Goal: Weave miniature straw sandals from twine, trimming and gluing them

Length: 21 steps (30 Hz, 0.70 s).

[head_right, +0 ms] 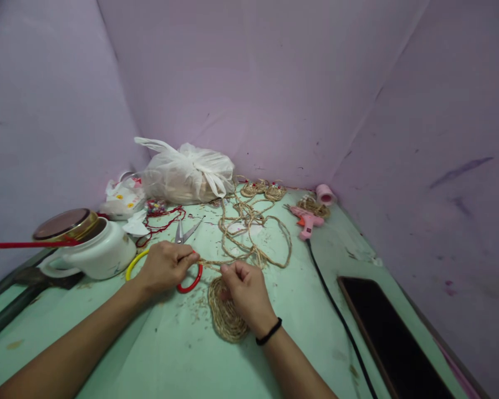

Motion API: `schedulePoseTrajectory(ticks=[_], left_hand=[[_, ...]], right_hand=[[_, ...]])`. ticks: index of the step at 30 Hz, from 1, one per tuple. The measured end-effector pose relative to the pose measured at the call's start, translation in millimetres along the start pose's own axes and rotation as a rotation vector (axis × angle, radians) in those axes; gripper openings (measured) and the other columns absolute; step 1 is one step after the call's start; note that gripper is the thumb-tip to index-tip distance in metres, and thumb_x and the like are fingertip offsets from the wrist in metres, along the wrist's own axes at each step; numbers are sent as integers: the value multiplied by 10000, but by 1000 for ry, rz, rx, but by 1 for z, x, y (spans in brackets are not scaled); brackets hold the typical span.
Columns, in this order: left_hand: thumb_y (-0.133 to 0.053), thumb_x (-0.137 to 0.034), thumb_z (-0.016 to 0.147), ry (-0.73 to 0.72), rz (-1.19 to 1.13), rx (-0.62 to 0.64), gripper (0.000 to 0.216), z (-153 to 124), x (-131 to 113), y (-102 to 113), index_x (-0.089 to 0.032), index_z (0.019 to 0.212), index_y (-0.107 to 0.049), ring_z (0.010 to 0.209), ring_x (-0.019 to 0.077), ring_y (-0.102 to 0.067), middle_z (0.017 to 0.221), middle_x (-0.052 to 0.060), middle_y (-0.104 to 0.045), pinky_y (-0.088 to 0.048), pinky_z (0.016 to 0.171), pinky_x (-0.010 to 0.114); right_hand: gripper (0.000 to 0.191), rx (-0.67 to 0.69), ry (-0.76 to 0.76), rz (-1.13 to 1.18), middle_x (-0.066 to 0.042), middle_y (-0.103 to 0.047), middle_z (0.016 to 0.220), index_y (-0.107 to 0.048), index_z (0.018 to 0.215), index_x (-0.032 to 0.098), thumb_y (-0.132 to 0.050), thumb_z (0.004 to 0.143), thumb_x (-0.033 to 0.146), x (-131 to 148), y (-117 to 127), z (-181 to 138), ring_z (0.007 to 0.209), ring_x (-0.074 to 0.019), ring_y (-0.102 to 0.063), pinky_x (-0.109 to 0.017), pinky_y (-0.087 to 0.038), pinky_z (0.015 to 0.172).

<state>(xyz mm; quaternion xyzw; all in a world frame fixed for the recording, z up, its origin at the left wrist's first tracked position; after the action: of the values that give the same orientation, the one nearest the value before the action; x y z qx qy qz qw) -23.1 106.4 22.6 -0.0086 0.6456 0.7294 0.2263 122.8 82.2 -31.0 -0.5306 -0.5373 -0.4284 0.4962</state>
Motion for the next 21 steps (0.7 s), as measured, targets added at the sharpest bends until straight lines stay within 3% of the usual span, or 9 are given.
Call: schedulePoseTrajectory(ticks=[2,4,7,9,13,17,21], left_hand=[[-439,-367,798,-2,-14,25,333,1,0,-3,-188,584,-622,511,138,-481,505,7,-565,-269,509,242],[-479,-347,784,-26,-92,23,233,0,-3,-3,-204,780,-664,608,156,-551,650,19,-650,-335,557,242],[-504,-258,776,-48,-208,-100,270,-6,-13,6,-185,1013,-613,825,184,-586,934,64,-667,-396,718,265],[-470,-206,793,-92,-266,-165,246,-12,-26,10,-164,985,-617,863,181,-580,958,78,-654,-400,757,266],[-424,-200,822,-190,-368,-54,228,-16,-51,-5,-158,740,-633,710,145,-555,714,43,-626,-396,656,230],[-451,-238,795,-52,-388,43,274,-14,-41,-18,-154,560,-564,536,110,-460,520,-10,-516,-324,525,220],[-438,-274,782,81,-427,160,263,-17,-28,-30,-162,560,-523,475,100,-409,481,-30,-477,-269,471,217]], right_hand=[[387,-11,5,-15,68,-351,485,-405,506,187,-624,637,478,1,0,0,432,-71,-355,-225,-448,416],[363,-22,11,-30,68,-357,477,-410,515,187,-609,660,454,1,1,0,425,-74,-369,-224,-439,413],[349,-29,26,-47,73,-352,468,-404,515,189,-587,686,432,2,2,1,418,-73,-368,-225,-433,419],[345,-27,38,-58,73,-352,467,-407,518,188,-582,691,431,3,2,1,422,-75,-366,-222,-423,417],[328,-9,59,-93,60,-397,459,-458,519,175,-597,679,425,3,-1,-1,440,-85,-379,-216,-398,417],[296,-9,85,-124,44,-470,498,-581,675,158,-563,707,452,13,4,-3,442,-99,-423,-216,-389,411],[298,-140,107,-318,51,-452,447,-606,775,165,-469,766,429,28,37,0,373,-105,-423,-224,-357,387]])
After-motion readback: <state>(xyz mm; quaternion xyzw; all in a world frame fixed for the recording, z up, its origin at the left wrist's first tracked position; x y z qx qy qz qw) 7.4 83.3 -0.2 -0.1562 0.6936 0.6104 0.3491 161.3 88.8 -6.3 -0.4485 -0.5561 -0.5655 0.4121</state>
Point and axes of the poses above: each hand's wrist, its own z-axis towards the middle knuckle, its own y-axis out of the back of the hand, x = y × z, the point moved 9 cm from there along z, towards the middle knuckle
